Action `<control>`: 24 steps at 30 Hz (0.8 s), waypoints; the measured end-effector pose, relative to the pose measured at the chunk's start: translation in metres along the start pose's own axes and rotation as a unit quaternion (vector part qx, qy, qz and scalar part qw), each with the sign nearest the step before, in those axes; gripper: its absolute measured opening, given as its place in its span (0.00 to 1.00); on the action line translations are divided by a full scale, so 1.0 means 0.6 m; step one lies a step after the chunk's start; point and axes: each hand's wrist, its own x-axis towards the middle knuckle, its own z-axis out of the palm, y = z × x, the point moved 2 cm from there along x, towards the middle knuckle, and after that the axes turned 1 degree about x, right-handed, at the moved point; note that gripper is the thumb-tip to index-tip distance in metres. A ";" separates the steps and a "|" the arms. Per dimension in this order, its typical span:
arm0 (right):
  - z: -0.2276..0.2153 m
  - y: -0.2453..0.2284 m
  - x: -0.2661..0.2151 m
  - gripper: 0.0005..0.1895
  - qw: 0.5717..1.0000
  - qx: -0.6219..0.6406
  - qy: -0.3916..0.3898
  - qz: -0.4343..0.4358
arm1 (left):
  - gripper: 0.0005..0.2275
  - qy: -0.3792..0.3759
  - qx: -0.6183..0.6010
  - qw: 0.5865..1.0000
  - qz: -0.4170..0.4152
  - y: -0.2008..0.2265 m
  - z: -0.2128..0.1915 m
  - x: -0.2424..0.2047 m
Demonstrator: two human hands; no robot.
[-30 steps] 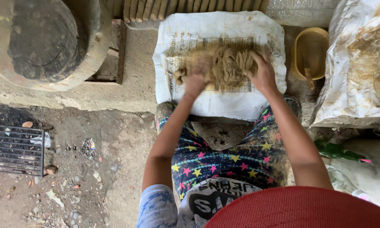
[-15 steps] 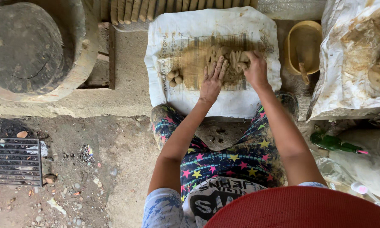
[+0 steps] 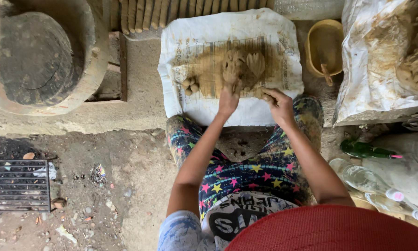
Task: The person prepares clay by pulling small portions from a larger lump, rolling them between their palms into small balls, and placing them on a white plastic sheet.
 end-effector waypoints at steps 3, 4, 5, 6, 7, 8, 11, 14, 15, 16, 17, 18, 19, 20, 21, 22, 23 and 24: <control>0.011 -0.044 -0.018 0.11 0.998 0.056 -0.006 -0.035 | 0.29 -0.058 -0.484 0.812 -0.320 0.042 0.007 -0.045; 0.021 -0.053 -0.026 0.11 0.998 0.056 -0.011 -0.036 | 0.31 -0.108 -0.650 0.687 -0.306 0.068 0.000 -0.054; 0.034 -0.062 -0.033 0.10 0.996 0.027 -0.031 -0.081 | 0.33 -0.152 -0.787 0.530 -0.276 0.092 -0.012 -0.060; 0.044 -0.069 -0.042 0.09 0.991 -0.003 -0.048 -0.124 | 0.33 -0.150 -0.788 0.530 -0.277 0.105 -0.025 -0.064; 0.049 -0.072 -0.049 0.09 0.991 -0.002 -0.050 -0.123 | 0.32 -0.144 -0.760 0.571 -0.275 0.115 -0.034 -0.067; 0.052 -0.077 -0.057 0.11 0.975 -0.124 -0.004 -0.182 | 0.31 -0.142 -0.730 0.611 -0.271 0.122 -0.038 -0.067; 0.062 -0.082 -0.065 0.13 0.935 -0.258 0.028 -0.241 | 0.29 -0.125 -0.719 0.614 -0.301 0.112 -0.041 -0.075; 0.046 -0.073 -0.062 0.13 0.941 -0.261 -0.013 -0.214 | 0.25 -0.110 -0.711 0.636 -0.280 0.109 -0.044 -0.092; 0.040 -0.067 -0.060 0.13 0.950 -0.246 -0.048 -0.185 | 0.25 -0.119 -0.711 0.636 -0.277 0.116 -0.050 -0.089; 0.037 -0.062 -0.050 0.13 0.951 -0.248 -0.042 -0.183 | 0.26 -0.097 -0.733 0.621 -0.259 0.125 -0.064 -0.085; 0.034 -0.059 -0.035 0.15 0.979 -0.137 -0.017 -0.148 | 0.28 -0.075 -0.755 0.606 -0.240 0.137 -0.079 -0.082; 0.028 -0.058 -0.025 0.18 0.993 -0.023 0.005 -0.113 | 0.28 -0.077 -0.755 0.605 -0.239 0.152 -0.093 -0.083; 0.033 -0.068 -0.018 0.18 0.993 -0.025 0.007 -0.113 | 0.33 -0.118 -0.735 0.615 -0.259 0.167 -0.103 -0.087; 0.052 -0.088 -0.013 0.30 0.985 -0.066 0.029 -0.156 | 0.40 -0.155 -0.712 0.624 -0.282 0.178 -0.108 -0.095; 0.068 -0.111 -0.008 0.44 0.973 -0.107 0.051 -0.198 | 0.40 -0.156 -0.712 0.624 -0.282 0.183 -0.109 -0.102; 0.087 -0.135 -0.025 0.44 0.973 -0.107 0.050 -0.198 | 0.39 -0.140 -0.710 0.652 -0.228 0.183 -0.110 -0.109; 0.110 -0.164 -0.063 0.50 0.960 -0.121 0.011 -0.251 | 0.38 -0.124 -0.704 0.677 -0.173 0.180 -0.107 -0.116; 0.121 -0.184 -0.083 0.57 0.942 -0.134 -0.028 -0.305 | 0.38 -0.106 -0.695 0.701 -0.116 0.175 -0.102 -0.120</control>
